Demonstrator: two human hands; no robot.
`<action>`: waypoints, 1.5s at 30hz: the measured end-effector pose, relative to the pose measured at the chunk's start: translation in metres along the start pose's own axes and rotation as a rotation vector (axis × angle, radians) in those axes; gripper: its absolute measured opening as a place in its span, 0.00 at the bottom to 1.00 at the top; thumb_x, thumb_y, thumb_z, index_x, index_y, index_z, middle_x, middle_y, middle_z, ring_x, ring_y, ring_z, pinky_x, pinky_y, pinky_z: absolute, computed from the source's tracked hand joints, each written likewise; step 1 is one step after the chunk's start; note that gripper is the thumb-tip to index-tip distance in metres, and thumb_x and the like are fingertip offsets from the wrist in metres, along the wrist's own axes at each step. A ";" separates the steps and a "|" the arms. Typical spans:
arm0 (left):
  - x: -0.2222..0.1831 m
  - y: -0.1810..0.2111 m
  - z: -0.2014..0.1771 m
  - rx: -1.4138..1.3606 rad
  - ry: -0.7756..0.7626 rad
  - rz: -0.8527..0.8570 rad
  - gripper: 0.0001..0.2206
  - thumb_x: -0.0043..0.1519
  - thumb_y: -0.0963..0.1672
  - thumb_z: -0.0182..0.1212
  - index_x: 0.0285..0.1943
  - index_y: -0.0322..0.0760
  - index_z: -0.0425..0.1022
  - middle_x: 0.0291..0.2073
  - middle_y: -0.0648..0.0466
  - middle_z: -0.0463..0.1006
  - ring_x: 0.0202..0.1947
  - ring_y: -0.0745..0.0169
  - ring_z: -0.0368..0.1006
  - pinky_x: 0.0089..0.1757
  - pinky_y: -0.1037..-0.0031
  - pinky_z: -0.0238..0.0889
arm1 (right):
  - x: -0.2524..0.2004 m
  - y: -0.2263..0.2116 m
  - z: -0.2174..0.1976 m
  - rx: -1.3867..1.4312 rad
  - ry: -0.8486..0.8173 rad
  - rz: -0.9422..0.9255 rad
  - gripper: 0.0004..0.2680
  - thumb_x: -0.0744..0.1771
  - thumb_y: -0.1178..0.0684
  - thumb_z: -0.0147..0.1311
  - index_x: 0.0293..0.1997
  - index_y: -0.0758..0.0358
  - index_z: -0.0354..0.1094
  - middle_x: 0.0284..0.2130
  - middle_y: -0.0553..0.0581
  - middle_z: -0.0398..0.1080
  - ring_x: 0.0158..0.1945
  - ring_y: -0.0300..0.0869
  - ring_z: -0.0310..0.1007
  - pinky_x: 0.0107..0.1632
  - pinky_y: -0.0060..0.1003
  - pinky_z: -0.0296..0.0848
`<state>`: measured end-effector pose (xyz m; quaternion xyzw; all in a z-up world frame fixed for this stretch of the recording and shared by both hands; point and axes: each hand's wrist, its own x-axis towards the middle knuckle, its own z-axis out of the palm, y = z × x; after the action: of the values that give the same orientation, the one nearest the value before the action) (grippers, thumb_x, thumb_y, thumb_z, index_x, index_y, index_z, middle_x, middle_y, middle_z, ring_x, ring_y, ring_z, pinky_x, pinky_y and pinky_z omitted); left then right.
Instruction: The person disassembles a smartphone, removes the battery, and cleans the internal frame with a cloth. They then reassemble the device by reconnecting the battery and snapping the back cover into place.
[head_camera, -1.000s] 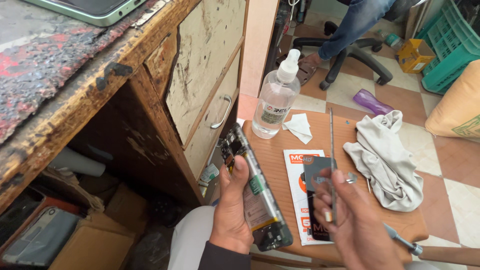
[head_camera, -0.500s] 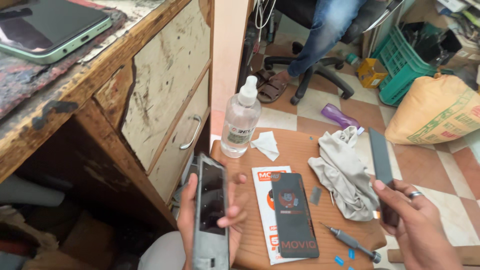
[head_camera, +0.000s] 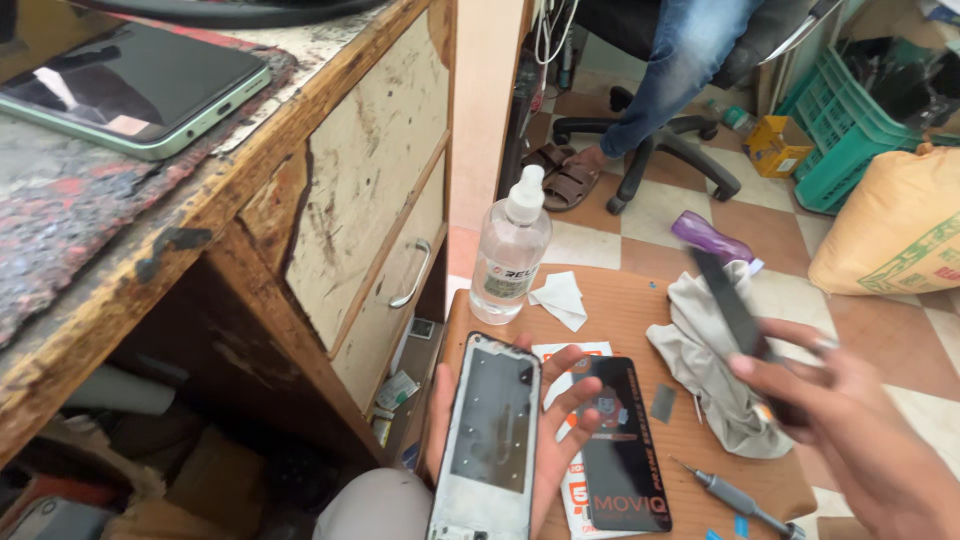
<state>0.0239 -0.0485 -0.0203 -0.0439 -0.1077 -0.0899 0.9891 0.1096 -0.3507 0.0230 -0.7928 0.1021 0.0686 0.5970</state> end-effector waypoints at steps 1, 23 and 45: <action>0.000 0.002 -0.002 -0.001 -0.029 -0.010 0.35 0.64 0.63 0.40 0.66 0.36 0.65 0.64 0.34 0.64 0.60 0.37 0.65 0.59 0.53 0.58 | 0.003 -0.013 0.013 -0.008 -0.054 -0.001 0.32 0.58 0.46 0.72 0.70 0.62 0.64 0.33 0.57 0.73 0.32 0.37 0.69 0.32 0.34 0.64; 0.010 0.008 -0.023 0.033 0.253 0.074 0.27 0.64 0.57 0.44 0.61 0.35 0.68 0.68 0.34 0.64 0.59 0.40 0.68 0.54 0.57 0.62 | 0.091 -0.054 0.094 -0.936 -0.044 -0.448 0.34 0.50 0.44 0.75 0.58 0.66 0.69 0.49 0.68 0.75 0.53 0.53 0.76 0.55 0.42 0.72; -0.001 -0.002 -0.003 0.082 0.320 0.255 0.26 0.66 0.54 0.48 0.59 0.29 0.71 0.64 0.41 0.72 0.54 0.51 0.72 0.52 0.64 0.66 | 0.057 -0.015 0.014 -0.946 0.027 -0.411 0.15 0.60 0.56 0.56 0.52 0.58 0.74 0.47 0.64 0.76 0.51 0.53 0.75 0.55 0.44 0.71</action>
<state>0.0235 -0.0503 -0.0229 -0.0020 0.0536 0.0345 0.9980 0.1692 -0.3375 0.0202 -0.9805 -0.0902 -0.0215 0.1730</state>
